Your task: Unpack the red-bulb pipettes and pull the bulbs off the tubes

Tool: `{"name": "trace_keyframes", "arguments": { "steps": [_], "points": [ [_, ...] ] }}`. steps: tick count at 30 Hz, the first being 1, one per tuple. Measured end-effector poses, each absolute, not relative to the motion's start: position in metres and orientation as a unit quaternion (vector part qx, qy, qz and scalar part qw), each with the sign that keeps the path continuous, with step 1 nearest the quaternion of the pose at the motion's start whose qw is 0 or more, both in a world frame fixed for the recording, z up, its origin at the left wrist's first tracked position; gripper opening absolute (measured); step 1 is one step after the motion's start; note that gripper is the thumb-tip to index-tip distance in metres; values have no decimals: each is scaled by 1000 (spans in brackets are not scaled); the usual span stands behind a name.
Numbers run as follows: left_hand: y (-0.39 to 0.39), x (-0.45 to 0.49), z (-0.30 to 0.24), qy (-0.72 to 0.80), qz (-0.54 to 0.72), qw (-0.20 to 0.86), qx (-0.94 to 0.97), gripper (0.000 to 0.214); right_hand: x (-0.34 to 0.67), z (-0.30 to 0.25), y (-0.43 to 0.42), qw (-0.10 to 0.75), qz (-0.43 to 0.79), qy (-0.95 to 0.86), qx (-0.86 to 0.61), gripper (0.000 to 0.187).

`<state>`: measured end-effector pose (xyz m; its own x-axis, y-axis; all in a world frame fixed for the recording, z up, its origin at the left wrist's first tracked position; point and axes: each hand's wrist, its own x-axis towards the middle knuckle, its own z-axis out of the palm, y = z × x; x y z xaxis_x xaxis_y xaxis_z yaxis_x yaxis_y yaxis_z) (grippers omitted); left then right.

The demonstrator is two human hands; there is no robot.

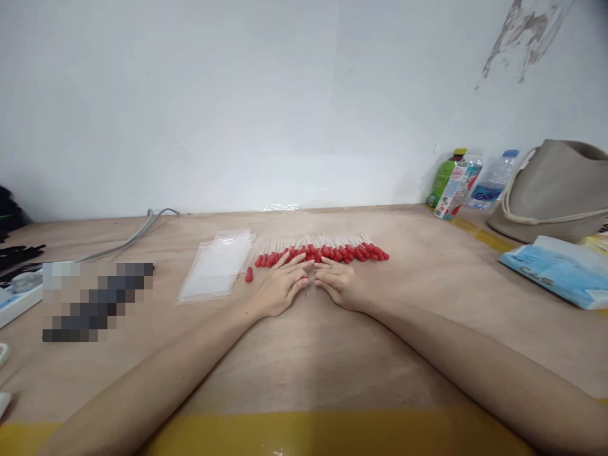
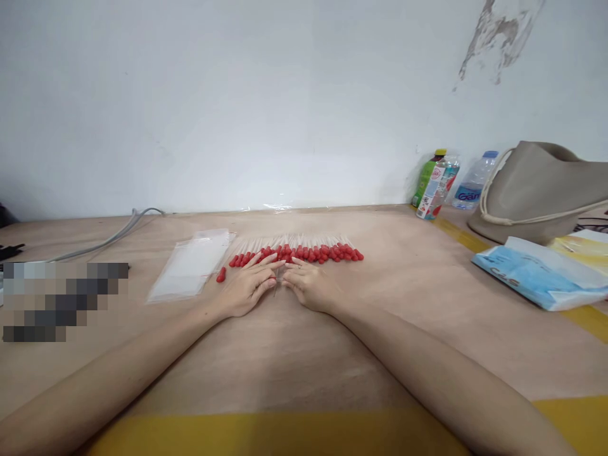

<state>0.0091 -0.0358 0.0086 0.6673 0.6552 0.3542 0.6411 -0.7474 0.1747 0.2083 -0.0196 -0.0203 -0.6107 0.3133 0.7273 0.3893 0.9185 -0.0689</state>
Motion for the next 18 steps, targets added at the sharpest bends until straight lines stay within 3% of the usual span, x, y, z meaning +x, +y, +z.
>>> {"name": "trace_keyframes", "arguments": {
  "steps": [18],
  "points": [
    [-37, 3, 7, 340, 198, 17, 919, 29, 211, -33, -14, 428, -58, -884, -179, 20]
  ]
}}
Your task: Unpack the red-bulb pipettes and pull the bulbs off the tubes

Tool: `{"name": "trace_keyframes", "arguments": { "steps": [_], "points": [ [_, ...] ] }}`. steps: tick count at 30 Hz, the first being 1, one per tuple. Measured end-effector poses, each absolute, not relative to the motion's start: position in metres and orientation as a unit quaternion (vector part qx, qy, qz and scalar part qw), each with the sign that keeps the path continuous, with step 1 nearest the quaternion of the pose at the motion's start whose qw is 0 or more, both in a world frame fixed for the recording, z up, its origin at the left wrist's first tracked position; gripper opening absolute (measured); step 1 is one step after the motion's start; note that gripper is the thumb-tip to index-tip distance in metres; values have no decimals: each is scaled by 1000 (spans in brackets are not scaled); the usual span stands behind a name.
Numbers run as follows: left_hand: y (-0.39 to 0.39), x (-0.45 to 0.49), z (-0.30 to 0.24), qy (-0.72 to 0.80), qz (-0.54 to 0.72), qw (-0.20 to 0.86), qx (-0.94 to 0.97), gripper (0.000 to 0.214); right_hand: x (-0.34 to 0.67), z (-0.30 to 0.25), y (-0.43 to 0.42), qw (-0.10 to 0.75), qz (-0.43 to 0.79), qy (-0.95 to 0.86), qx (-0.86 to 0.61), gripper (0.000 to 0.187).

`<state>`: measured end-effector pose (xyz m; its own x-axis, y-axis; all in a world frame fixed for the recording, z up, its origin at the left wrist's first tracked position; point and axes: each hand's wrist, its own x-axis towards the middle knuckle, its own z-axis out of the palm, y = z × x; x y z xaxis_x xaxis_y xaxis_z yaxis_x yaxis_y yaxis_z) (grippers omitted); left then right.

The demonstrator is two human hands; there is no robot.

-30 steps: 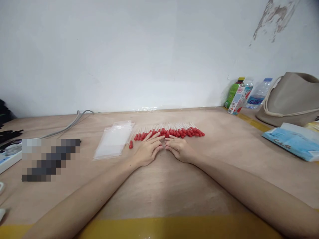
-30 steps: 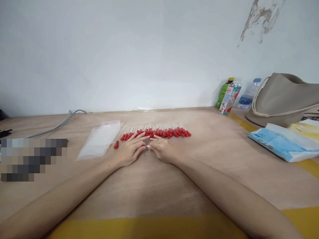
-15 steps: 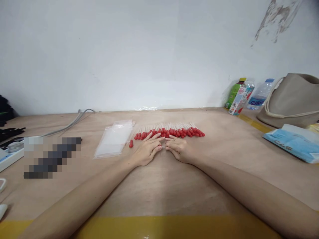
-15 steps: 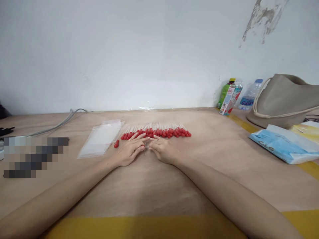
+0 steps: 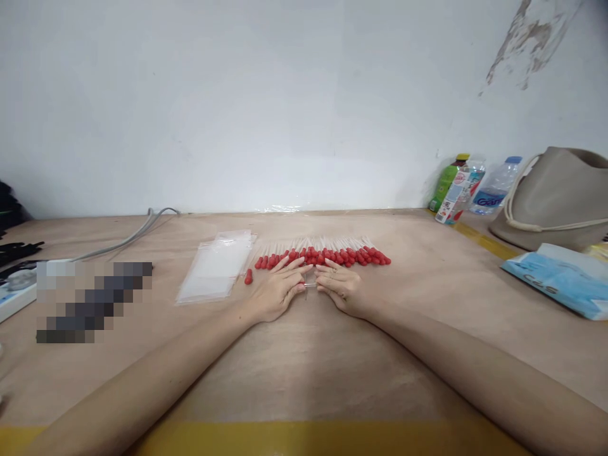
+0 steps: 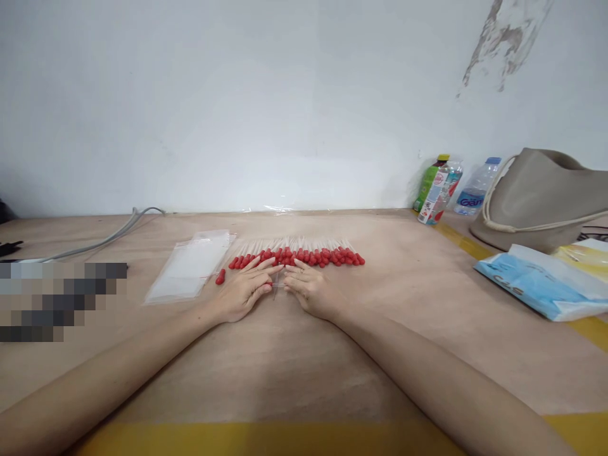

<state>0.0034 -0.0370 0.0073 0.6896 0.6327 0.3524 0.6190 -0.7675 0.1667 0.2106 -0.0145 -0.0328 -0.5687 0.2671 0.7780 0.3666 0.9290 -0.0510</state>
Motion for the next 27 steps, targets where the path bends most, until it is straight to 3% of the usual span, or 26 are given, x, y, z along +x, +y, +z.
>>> {"name": "trace_keyframes", "arguments": {
  "steps": [8, 14, 17, 20, 27],
  "points": [
    [-41, -15, 11, 390, 221, -3, 894, 28, 224, -25, -22, 455, -62, -849, -261, 21],
    [-28, -30, 12, 476, 319, -59, 818, 24, 218, -20, -27, 359, -61, -842, -399, 25],
    [-16, -45, 16, 545, 316, -61, 774, 25, 209, -20, -27, 353, -46, -841, -407, 28],
    [-10, -58, 21, 598, 298, -45, 743, 26, 202, -20, -27, 376, -22, -831, -410, 20],
    [-18, -53, 29, 599, 281, 4, 750, 13, 201, -24, -24, 393, -32, -842, -367, 15]
  ]
}}
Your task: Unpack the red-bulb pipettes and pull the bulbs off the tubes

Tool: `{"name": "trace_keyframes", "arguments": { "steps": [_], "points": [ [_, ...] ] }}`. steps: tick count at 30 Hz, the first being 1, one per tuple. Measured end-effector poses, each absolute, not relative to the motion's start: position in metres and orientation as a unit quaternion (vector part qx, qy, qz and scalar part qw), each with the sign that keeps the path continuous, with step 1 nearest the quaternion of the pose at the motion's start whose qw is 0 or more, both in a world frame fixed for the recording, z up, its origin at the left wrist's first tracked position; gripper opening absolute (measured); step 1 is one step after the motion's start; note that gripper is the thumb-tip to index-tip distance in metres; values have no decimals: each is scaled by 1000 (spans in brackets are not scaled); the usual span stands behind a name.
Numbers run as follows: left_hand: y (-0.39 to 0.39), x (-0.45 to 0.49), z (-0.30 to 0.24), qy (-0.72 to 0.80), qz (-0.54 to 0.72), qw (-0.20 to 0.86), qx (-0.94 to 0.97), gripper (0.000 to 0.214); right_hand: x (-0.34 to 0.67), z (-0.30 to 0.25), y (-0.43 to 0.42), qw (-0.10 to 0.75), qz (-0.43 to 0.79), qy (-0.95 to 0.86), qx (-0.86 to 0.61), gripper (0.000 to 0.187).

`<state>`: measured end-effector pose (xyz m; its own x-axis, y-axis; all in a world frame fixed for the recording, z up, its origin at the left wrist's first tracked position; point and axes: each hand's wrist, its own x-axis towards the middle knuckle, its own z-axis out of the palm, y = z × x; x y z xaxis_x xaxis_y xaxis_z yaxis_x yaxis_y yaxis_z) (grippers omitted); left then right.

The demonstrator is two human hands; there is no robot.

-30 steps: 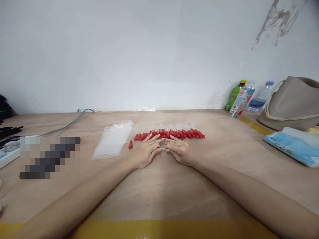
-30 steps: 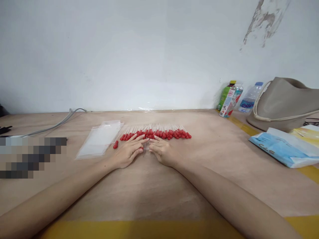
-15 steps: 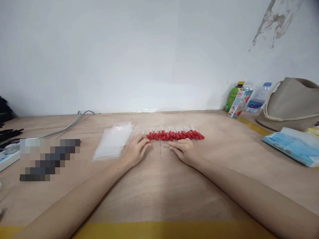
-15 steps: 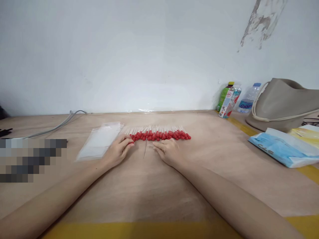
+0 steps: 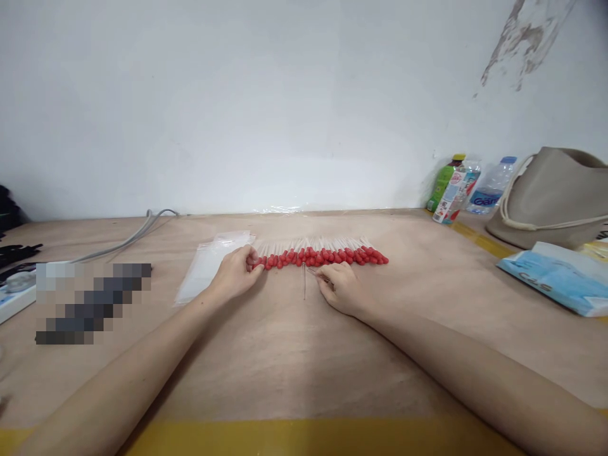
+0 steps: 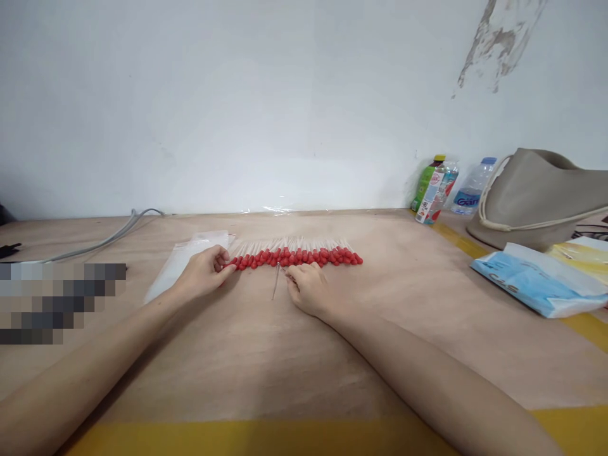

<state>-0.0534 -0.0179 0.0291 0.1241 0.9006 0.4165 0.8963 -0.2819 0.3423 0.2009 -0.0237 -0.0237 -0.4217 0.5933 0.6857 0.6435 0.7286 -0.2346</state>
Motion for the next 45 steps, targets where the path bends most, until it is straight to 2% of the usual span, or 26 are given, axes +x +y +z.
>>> {"name": "trace_keyframes", "arguments": {
  "steps": [7, 12, 16, 22, 28, 32, 35, 41, 45],
  "points": [
    [-21, -50, 27, 595, 235, -26, 768, 22, 198, -22, -29, 372, 1, -870, -322, 19],
    [-16, -47, 24, 590, 249, -77, 764, 32, 198, -14, -35, 319, 25, -892, -318, 36],
    [-8, -41, 22, 608, 250, -115, 744, 33, 198, -11, -35, 294, 25, -900, -321, 45],
    [0, -34, 16, 621, 242, -112, 737, 29, 200, -8, -35, 268, 36, -909, -316, 54],
    [-8, -32, 12, 633, 314, -134, 694, 24, 200, -7, -36, 269, 28, -901, -340, 64],
    [-24, -29, 12, 578, 371, -157, 709, 18, 201, -12, -35, 358, -13, -859, -366, 58],
    [-35, -21, 13, 497, 359, -131, 779, 15, 207, -14, -32, 422, -75, -818, -383, 53],
    [-45, -2, 14, 415, 316, -55, 852, 11, 222, -15, -25, 372, -104, -854, -350, 48],
    [-43, 1, 9, 402, 331, -46, 852, 11, 222, -16, -22, 358, -69, -874, -320, 33]
  ]
}}
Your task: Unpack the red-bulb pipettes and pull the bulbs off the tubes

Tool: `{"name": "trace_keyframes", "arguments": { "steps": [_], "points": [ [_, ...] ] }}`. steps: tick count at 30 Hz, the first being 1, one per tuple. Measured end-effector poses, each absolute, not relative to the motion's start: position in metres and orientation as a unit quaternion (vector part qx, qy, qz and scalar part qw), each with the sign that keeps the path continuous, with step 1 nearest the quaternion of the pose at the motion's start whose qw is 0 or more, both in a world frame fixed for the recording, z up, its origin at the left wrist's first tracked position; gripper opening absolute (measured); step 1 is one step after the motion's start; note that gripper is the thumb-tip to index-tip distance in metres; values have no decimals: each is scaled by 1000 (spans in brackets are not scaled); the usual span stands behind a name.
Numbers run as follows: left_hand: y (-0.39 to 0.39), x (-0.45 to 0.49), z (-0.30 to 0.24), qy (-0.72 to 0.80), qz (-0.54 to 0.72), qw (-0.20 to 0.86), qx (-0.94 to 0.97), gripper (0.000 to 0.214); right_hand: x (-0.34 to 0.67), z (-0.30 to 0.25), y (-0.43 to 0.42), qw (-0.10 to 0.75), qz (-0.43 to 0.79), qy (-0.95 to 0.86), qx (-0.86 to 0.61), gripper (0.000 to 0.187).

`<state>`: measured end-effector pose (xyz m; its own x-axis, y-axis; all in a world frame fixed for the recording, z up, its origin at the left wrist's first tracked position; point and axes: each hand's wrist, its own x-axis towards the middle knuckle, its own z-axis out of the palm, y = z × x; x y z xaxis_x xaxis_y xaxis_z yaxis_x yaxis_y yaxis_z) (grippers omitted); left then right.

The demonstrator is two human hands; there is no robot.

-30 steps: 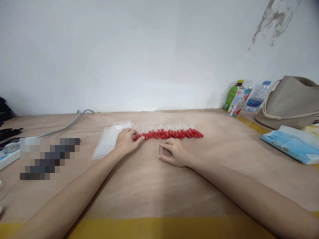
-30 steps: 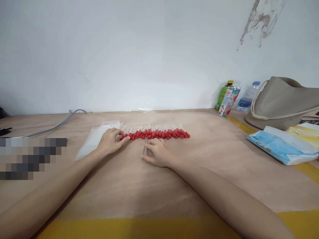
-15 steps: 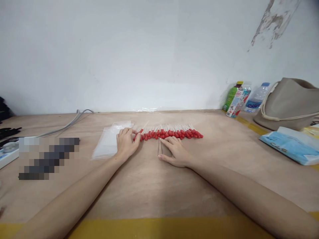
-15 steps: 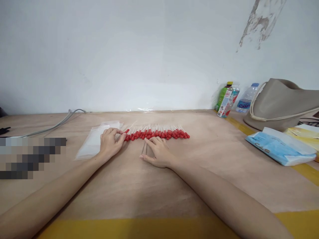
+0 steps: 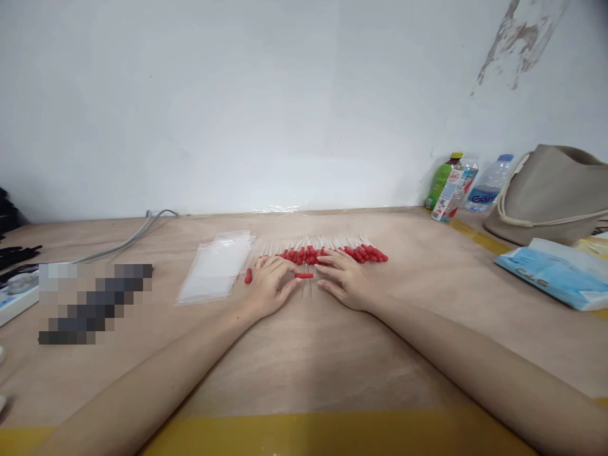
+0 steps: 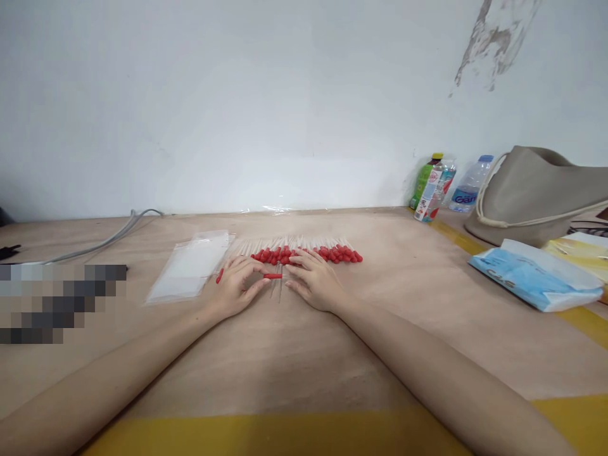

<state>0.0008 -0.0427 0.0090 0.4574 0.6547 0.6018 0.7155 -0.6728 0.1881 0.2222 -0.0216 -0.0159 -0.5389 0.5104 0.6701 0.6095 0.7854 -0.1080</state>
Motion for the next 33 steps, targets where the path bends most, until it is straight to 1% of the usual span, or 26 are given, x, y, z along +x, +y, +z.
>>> {"name": "trace_keyframes", "arguments": {
  "steps": [3, 5, 9, 16, 21, 24, 33],
  "points": [
    [-41, 1, 8, -396, -327, 41, -857, 13, 221, -17, -20, 366, -53, -875, -312, 24],
    [-40, 2, 8, -385, -323, 37, -864, 15, 220, -18, -19, 371, -51, -874, -309, 22],
    [-34, 10, 3, -361, -303, 41, -881, 28, 219, -20, -18, 386, -51, -876, -284, 22],
    [-25, 17, -5, -339, -298, 53, -891, 22, 213, -21, -17, 415, -6, -876, -246, 23],
    [-25, 16, -6, -332, -302, 70, -891, 22, 212, -22, -16, 386, 38, -886, -252, 30],
    [-27, 17, -5, -339, -287, 66, -894, 25, 214, -21, -17, 375, 52, -892, -245, 29],
    [-32, 15, 0, -345, -228, 33, -910, 29, 215, -17, -20, 388, 17, -901, -195, 22]
  ]
}}
